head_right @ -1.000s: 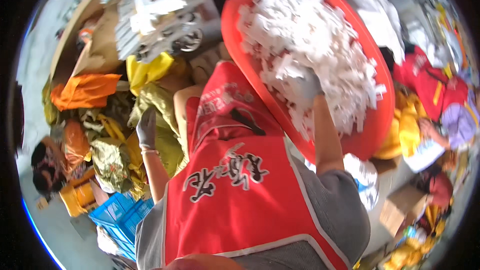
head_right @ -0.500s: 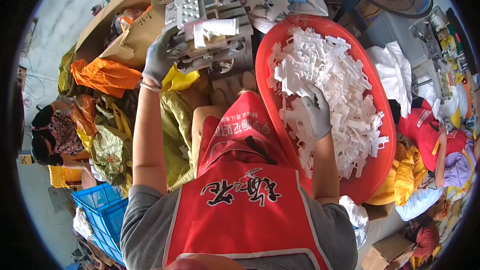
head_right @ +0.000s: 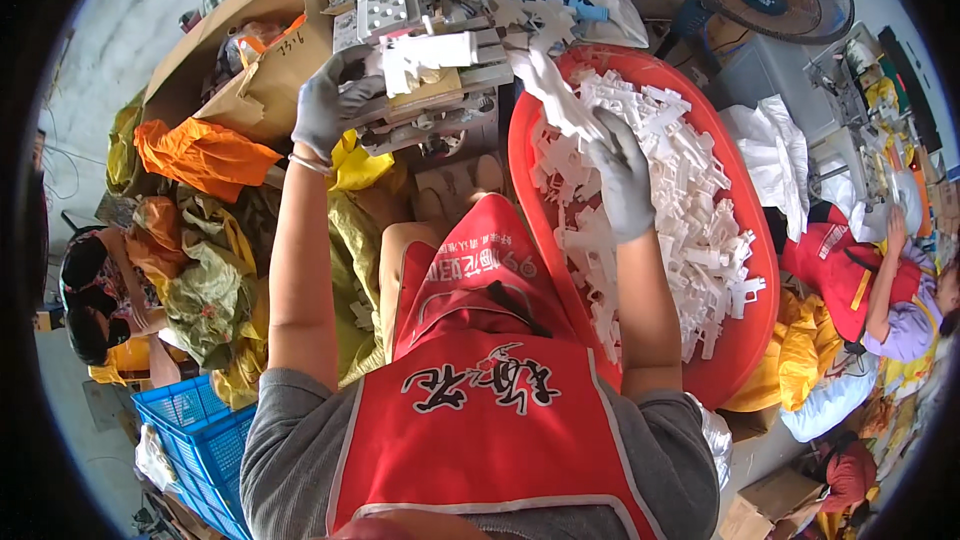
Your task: Assembling or sorting white plastic components using a machine in a manufacturing environment.
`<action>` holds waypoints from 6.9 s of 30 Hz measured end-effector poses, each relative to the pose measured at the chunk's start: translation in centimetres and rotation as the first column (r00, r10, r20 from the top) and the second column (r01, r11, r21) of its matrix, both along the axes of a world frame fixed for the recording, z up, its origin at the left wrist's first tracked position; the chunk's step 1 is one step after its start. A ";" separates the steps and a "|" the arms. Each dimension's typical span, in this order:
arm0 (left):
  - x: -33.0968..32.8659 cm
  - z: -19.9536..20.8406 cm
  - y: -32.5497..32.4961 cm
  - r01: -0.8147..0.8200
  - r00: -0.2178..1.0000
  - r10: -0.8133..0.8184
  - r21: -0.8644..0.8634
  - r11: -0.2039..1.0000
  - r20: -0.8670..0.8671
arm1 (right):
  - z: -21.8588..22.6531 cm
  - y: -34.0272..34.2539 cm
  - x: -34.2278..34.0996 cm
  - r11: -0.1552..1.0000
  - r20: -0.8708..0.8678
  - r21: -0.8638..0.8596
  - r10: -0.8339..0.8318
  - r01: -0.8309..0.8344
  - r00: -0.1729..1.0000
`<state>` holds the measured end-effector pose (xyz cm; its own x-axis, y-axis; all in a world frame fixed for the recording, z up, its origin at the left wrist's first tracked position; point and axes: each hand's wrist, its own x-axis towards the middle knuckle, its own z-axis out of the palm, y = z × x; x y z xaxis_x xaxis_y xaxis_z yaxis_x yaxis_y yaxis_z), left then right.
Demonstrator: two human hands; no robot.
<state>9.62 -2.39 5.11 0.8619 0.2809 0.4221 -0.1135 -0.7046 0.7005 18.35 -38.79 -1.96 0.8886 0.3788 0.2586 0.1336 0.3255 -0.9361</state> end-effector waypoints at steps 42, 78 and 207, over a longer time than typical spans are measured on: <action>-24.3 -22.3 -0.8 -0.482 0.752 0.350 -0.104 0.870 -0.558 | -22.6 -5.8 -0.6 -0.330 -0.008 -0.932 0.434 0.150 0.901; -4.4 -0.5 -1.4 -0.177 0.981 0.155 0.209 0.962 0.115 | -11.4 -16.7 -0.1 0.615 -0.012 -0.788 -0.071 0.034 0.997; -29.0 -17.4 1.6 -0.625 0.767 0.603 -0.473 0.621 -0.220 | 5.5 12.8 8.4 0.828 0.569 -0.556 0.311 0.077 0.761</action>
<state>-19.40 -0.78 -12.28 0.4226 0.9056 0.0373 0.2493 -0.1557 0.9558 26.71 -26.01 3.52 0.5392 0.7110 0.4514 0.7294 -0.1263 -0.6724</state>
